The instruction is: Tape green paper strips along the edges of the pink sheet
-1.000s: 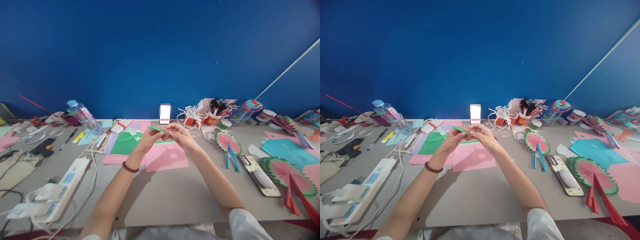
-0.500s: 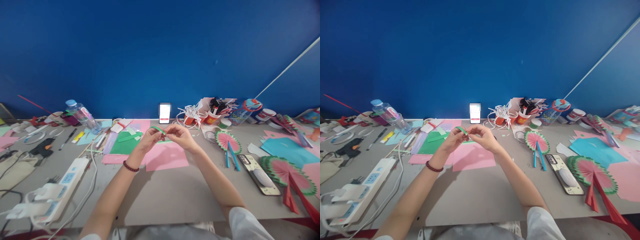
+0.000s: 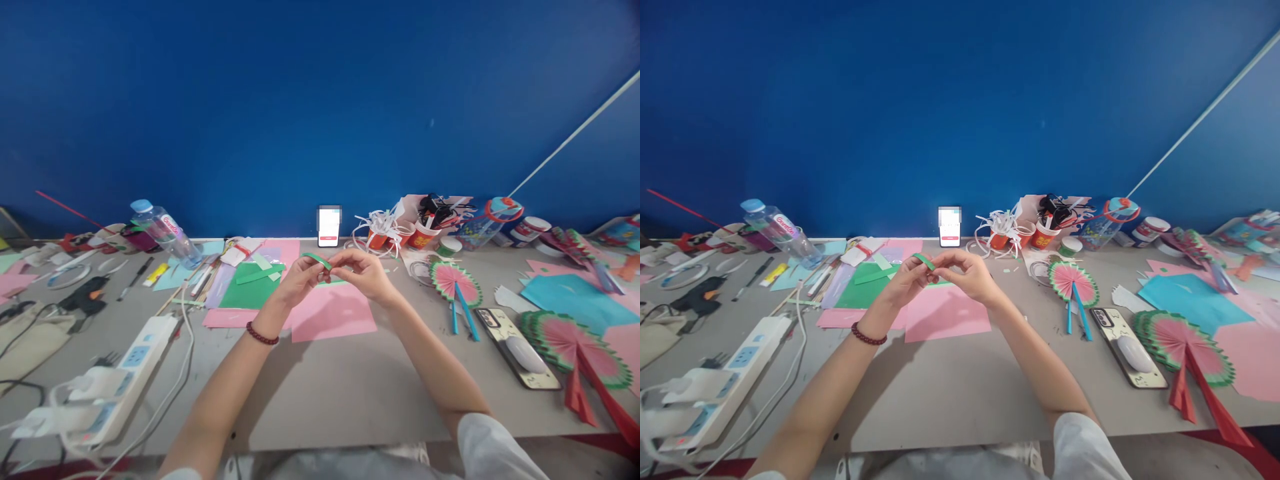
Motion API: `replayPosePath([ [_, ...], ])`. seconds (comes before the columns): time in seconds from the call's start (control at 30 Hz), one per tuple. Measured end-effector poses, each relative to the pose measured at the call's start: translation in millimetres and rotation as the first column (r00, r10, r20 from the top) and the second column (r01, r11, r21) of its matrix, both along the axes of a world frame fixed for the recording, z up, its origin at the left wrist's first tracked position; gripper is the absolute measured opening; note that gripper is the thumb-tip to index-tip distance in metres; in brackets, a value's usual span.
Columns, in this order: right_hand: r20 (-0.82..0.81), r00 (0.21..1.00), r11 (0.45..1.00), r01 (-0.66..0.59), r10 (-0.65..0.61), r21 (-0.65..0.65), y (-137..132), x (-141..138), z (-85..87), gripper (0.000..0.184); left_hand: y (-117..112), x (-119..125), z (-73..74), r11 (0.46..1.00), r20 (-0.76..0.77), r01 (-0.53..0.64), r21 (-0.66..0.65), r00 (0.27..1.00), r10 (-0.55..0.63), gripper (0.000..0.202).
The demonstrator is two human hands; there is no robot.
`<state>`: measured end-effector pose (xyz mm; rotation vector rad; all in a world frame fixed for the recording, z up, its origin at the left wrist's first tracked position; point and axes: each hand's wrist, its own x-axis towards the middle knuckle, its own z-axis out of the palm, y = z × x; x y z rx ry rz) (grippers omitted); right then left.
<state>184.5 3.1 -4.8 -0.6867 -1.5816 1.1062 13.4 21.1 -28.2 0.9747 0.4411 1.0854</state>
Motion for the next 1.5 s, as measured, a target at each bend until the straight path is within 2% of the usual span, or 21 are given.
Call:
replayPosePath([
  [0.33, 0.063, 0.998, 0.997, 0.01, -0.015, 0.075, -0.5, 1.6, -0.8, 0.015, -1.2, 1.5, 0.1, 1.0, 0.008, 0.005, -0.027, 1.0, -0.005, 0.025],
  [0.53, 0.074, 0.996, 0.996, 0.048, -0.054, 0.078, -1.1, 1.8, 1.6, 0.016, -1.0, 0.7, -2.2, 1.0, 0.008, 0.012, -0.009, 1.0, -0.012, 0.025],
  [0.9, 0.09, 0.995, 0.995, 0.031, -0.039, 0.096, 1.3, 5.3, 2.0, 0.011, 0.6, -0.5, -2.5, 1.0, -0.032, 0.012, 0.009, 0.999, -0.011, 0.025],
  [1.13, 0.092, 0.996, 0.999, 0.014, -0.017, 0.034, -0.8, 5.2, 5.4, 0.017, 1.1, -3.4, 0.2, 0.997, -0.098, -0.009, 0.071, 0.995, 0.015, 0.024],
  [1.37, 0.012, 0.996, 0.989, -0.089, 0.092, -0.121, -1.5, 6.6, 6.7, 0.017, 1.6, -8.3, 4.9, 0.988, -0.215, -0.007, 0.153, 0.976, 0.04, 0.022],
  [1.5, 0.011, 0.994, 0.979, -0.107, 0.111, -0.174, -1.2, 8.2, 7.4, 0.019, 0.5, -10.4, 9.9, 0.98, -0.269, -0.005, 0.199, 0.961, 0.06, 0.021],
])
